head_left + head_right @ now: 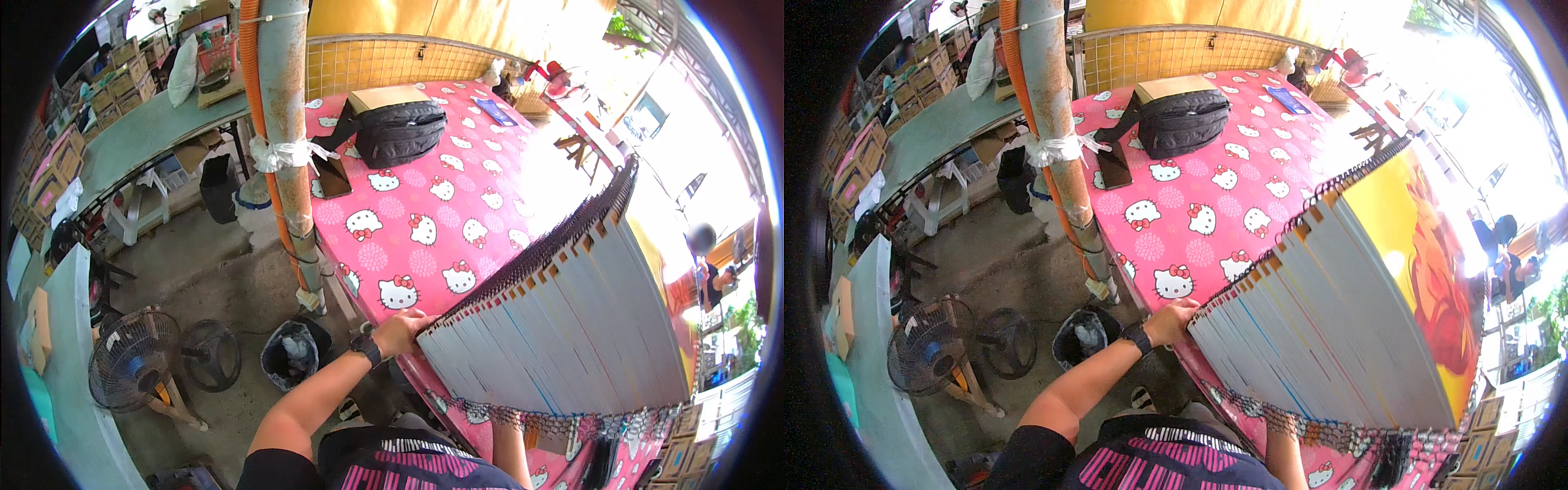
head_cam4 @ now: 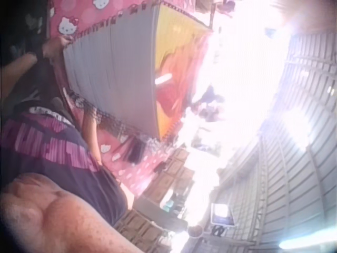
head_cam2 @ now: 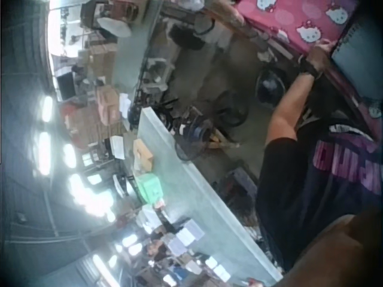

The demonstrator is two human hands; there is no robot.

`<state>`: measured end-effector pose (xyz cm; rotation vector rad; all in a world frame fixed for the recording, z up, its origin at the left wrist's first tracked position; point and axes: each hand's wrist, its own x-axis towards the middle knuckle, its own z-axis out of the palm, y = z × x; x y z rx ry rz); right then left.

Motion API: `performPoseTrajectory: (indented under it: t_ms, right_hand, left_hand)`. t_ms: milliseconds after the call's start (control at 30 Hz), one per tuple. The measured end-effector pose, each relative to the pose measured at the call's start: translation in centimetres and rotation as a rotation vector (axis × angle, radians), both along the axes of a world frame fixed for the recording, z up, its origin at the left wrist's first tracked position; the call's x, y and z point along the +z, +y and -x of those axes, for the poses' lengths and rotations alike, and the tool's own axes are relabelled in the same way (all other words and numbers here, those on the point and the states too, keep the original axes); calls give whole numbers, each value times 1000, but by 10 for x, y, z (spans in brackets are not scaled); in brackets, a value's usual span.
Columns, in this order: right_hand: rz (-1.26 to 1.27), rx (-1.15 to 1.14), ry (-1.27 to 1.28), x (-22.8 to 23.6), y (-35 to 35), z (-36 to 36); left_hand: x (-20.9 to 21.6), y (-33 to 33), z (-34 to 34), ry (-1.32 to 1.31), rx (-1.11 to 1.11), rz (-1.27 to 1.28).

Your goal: The person uses pliers to crimp and trim the ends of metal spiral bindings on a stack of notebooks.

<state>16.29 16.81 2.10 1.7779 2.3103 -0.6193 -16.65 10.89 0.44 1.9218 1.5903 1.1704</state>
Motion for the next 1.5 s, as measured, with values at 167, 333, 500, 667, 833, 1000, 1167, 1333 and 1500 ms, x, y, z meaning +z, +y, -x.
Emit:
performPoseTrajectory:
  t_ms: [167, 333, 500, 667, 833, 1000, 1167, 1333, 1500]
  right_hand:
    - [66, -134, 286, -7, 27, 8]
    - [249, -328, 856, -19, 61, 31]
    - [404, -440, 1291, -33, 89, 53]
    - [444, -472, 1516, -45, 99, 72]
    - [474, -487, 1598, -38, 102, 104]
    - [519, -487, 1472, 32, 102, 119]
    - [497, -423, 1417, 38, 87, 76]
    - [-161, -196, 614, 73, 38, -20]
    - [-209, -341, 197, 62, -17, -61]
  left_hand:
    - [7, 11, 6, -107, 23, 96]
    - [5, 41, 25, 9, 83, -22]
    - [5, 64, 42, 9, 72, 52]
    - [-2, 91, 61, 47, 55, 107]
    - [7, 103, 73, -34, 118, 239]
    - [10, 105, 70, -275, 140, 344]
    - [10, 87, 46, 159, 286, -87]
    - [-3, 61, 43, -82, 451, 103]
    - [0, 58, 38, 9, 487, 85]
